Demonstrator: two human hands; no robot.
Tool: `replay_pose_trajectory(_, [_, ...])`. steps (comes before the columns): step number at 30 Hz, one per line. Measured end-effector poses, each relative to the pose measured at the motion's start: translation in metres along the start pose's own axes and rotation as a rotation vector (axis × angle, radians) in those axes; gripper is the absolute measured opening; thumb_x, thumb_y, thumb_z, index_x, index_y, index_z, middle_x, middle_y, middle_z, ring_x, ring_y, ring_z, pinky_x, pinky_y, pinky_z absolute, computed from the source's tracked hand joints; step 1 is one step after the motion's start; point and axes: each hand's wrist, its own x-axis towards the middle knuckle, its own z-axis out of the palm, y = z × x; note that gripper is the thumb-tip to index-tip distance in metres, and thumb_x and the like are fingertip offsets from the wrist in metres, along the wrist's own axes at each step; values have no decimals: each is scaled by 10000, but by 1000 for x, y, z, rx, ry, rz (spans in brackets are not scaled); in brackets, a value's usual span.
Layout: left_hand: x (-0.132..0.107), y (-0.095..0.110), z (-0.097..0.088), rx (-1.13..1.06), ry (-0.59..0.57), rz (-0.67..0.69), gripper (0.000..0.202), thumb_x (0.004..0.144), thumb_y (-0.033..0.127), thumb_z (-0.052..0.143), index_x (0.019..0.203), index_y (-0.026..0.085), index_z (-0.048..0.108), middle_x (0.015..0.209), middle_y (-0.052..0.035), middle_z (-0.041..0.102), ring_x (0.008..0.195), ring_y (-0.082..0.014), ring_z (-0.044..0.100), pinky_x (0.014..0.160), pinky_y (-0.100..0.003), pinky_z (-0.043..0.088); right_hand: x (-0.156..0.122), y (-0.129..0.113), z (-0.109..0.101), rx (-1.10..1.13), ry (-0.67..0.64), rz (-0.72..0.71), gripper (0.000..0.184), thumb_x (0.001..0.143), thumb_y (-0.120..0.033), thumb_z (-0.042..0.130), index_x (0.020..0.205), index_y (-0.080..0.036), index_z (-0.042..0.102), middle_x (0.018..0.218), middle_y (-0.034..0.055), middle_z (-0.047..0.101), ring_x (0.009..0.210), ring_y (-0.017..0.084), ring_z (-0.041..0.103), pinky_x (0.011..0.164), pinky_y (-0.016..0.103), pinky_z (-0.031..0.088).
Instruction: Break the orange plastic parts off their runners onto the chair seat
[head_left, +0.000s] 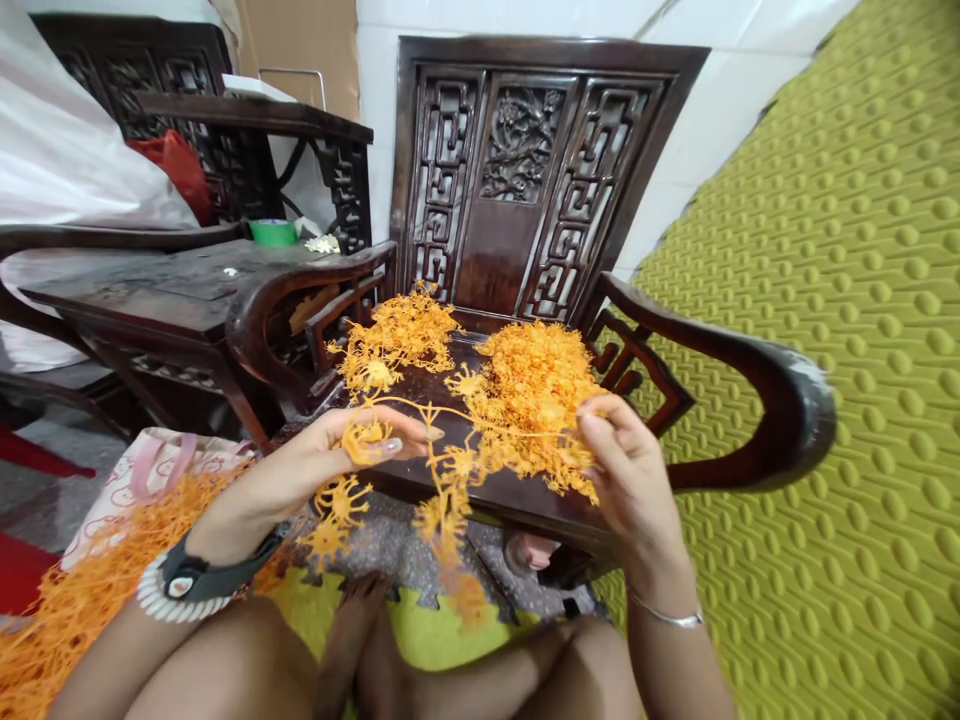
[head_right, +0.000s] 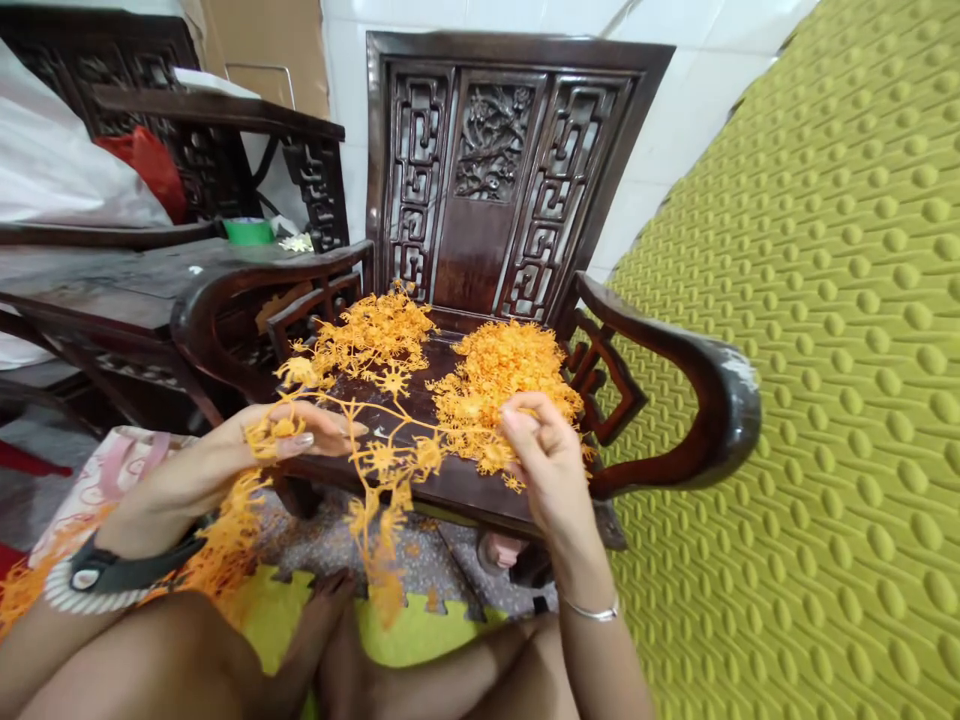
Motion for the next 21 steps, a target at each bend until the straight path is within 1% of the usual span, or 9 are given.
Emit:
replay_pose_trajectory(3, [2,-7,-4,-14,18,24,139,847,303,596,910,184,633,1113,-59,641,1034,-202,587,934,-310,422,13,10,7,-95,-229,93,217,822,-416,622,901,-232,540,563,-78,315,424,51,252,373,183,188])
replay_pose_trajectory(5, [4,-16,-10,20,15,28,116,835,286,609,860,177,577,1057,-54,629,1016,-188,573,929,-304,411,24,21,12,-120,-342,122,231,830,-424,607,926,-225,538,549,-84,326,423,55,302,395,189,234])
replay_pose_trajectory(7, [6,-28,-20,75,-70,2,204,781,272,674,891,183,527,1053,-51,601,1007,-187,555,914,-312,413,35,33,17,-117,-410,136,241,831,-425,601,940,-220,537,528,-89,336,419,61,332,407,199,255])
replay_pose_trajectory(11, [11,-58,-49,251,-302,-78,523,614,282,807,1027,194,498,1088,-54,557,1031,-212,530,908,-335,420,60,51,31,-42,-451,143,264,802,-438,629,939,-221,567,549,-83,339,439,62,308,427,206,269])
replay_pose_trajectory(14, [21,-82,-75,349,-414,-124,756,494,314,860,1142,214,483,1119,-54,565,1047,-223,536,912,-328,428,82,61,44,44,-428,156,258,762,-421,672,910,-221,601,590,-70,345,472,62,258,434,207,249])
replay_pose_trajectory(16, [34,-92,-91,509,-485,-203,848,404,308,878,1163,223,511,1121,-50,594,1028,-228,559,877,-309,454,98,70,53,97,-421,177,250,735,-395,700,894,-221,616,592,-67,338,485,66,238,436,207,225])
replay_pose_trajectory(18, [50,-92,-104,818,-480,-347,682,364,265,868,997,208,624,938,-23,662,849,-218,615,732,-283,498,113,81,61,147,-414,204,252,706,-383,720,875,-219,630,562,-74,295,488,72,213,436,209,202])
replay_pose_trajectory(20, [68,-83,-114,1107,-382,-449,410,388,200,830,761,186,661,682,4,642,634,-196,594,588,-275,479,125,94,69,180,-385,231,256,665,-370,740,842,-210,645,544,-76,282,489,73,198,437,210,188])
replay_pose_trajectory(21, [75,-75,-117,1201,-315,-454,328,399,167,807,686,183,651,600,12,607,576,-188,565,559,-276,460,130,100,73,189,-366,240,254,647,-361,744,826,-206,650,544,-74,297,490,73,196,437,210,186])
